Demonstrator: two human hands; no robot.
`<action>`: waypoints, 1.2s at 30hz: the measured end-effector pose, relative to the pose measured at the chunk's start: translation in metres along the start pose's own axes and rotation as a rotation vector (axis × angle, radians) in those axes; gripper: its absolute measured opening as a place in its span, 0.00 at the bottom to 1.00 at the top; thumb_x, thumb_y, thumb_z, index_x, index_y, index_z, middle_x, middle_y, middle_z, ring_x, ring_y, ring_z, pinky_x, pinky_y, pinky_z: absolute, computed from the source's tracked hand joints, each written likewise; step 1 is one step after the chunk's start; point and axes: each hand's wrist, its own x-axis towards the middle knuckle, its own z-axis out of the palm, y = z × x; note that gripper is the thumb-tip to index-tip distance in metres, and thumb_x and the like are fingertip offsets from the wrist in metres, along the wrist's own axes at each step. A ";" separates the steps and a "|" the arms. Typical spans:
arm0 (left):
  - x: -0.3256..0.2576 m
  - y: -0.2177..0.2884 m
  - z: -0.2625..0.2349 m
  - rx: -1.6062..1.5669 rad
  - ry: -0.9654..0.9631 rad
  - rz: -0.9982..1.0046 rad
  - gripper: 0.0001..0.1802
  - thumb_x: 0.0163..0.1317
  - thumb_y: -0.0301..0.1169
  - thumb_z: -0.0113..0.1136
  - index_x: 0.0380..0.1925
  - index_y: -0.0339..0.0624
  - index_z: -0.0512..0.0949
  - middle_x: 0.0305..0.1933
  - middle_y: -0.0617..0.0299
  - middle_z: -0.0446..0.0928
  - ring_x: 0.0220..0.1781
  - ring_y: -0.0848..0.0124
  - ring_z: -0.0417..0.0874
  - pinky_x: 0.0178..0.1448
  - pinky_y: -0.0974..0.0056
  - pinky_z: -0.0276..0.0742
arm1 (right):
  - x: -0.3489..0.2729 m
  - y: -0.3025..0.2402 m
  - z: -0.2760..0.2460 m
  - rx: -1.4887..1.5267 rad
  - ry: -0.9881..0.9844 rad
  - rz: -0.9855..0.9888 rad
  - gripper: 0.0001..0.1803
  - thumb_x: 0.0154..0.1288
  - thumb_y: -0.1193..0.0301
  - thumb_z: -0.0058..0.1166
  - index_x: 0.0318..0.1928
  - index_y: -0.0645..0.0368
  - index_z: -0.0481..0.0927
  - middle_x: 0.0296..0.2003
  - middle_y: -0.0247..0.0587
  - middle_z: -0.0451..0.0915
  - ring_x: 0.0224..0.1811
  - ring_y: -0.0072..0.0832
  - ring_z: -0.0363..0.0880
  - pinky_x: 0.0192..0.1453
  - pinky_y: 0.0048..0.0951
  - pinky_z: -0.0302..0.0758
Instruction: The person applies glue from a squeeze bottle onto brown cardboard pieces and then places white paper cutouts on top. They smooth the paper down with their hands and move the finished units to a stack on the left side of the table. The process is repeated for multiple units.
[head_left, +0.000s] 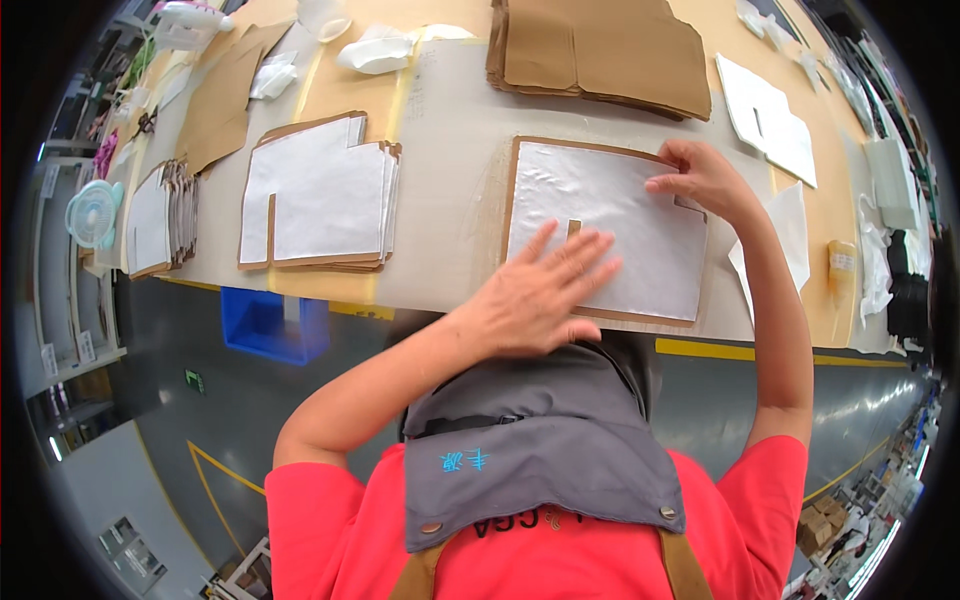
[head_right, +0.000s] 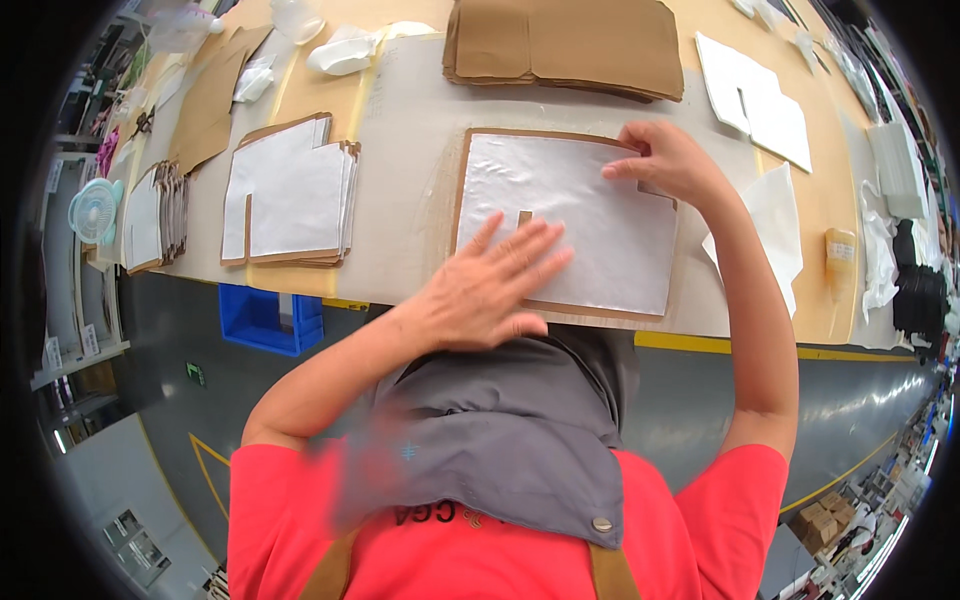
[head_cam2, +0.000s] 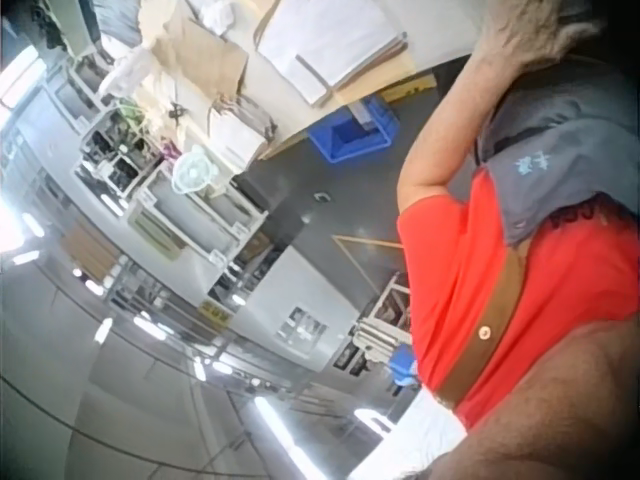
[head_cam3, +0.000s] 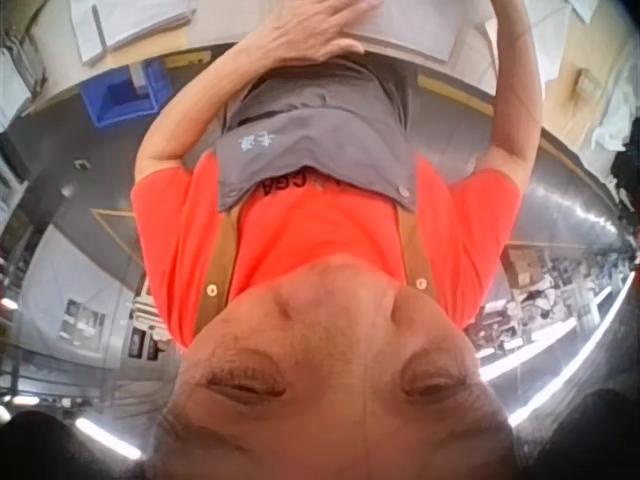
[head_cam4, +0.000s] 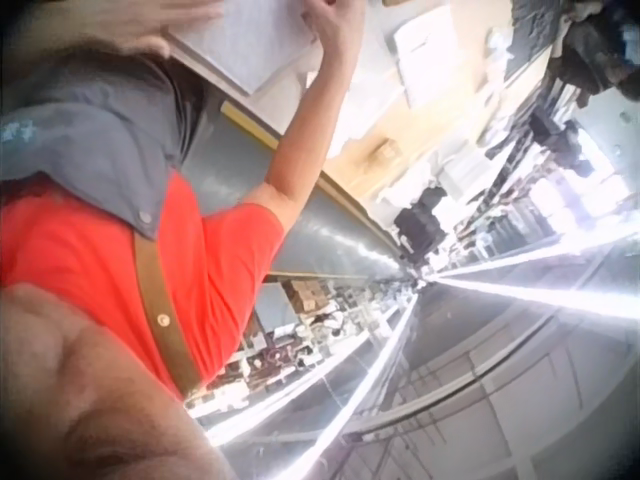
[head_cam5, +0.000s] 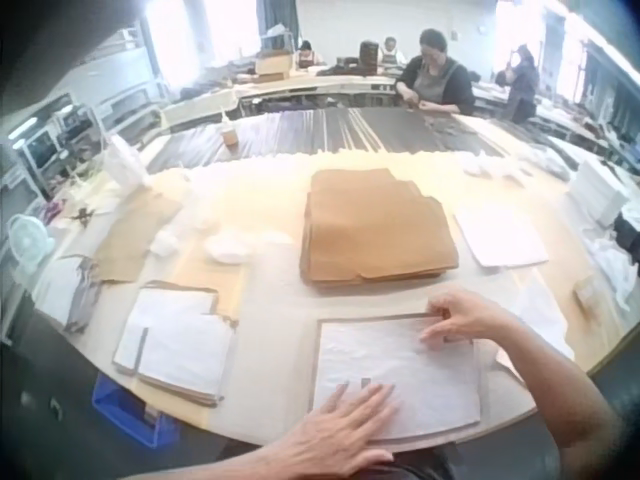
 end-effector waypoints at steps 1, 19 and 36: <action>0.002 -0.009 -0.002 0.011 0.029 -0.065 0.43 0.74 0.61 0.42 0.77 0.41 0.59 0.81 0.47 0.57 0.84 0.55 0.54 0.84 0.41 0.39 | -0.006 -0.006 0.001 0.028 -0.012 0.027 0.19 0.57 0.62 0.74 0.37 0.63 0.80 0.25 0.24 0.68 0.30 0.16 0.64 0.34 0.26 0.65; -0.027 -0.028 -0.036 -1.221 0.697 -0.527 0.25 0.68 0.28 0.68 0.63 0.32 0.75 0.63 0.61 0.78 0.59 0.79 0.76 0.60 0.69 0.74 | -0.095 -0.074 -0.006 0.276 0.206 -0.018 0.12 0.65 0.76 0.63 0.47 0.68 0.83 0.35 0.36 0.86 0.37 0.18 0.81 0.45 0.25 0.78; -0.236 -0.169 -0.197 -0.964 0.846 -0.998 0.22 0.70 0.29 0.64 0.62 0.31 0.77 0.51 0.57 0.86 0.48 0.75 0.86 0.54 0.68 0.82 | 0.134 -0.273 0.136 0.302 -0.126 -0.325 0.19 0.67 0.67 0.66 0.51 0.68 0.78 0.37 0.43 0.85 0.40 0.29 0.83 0.45 0.32 0.79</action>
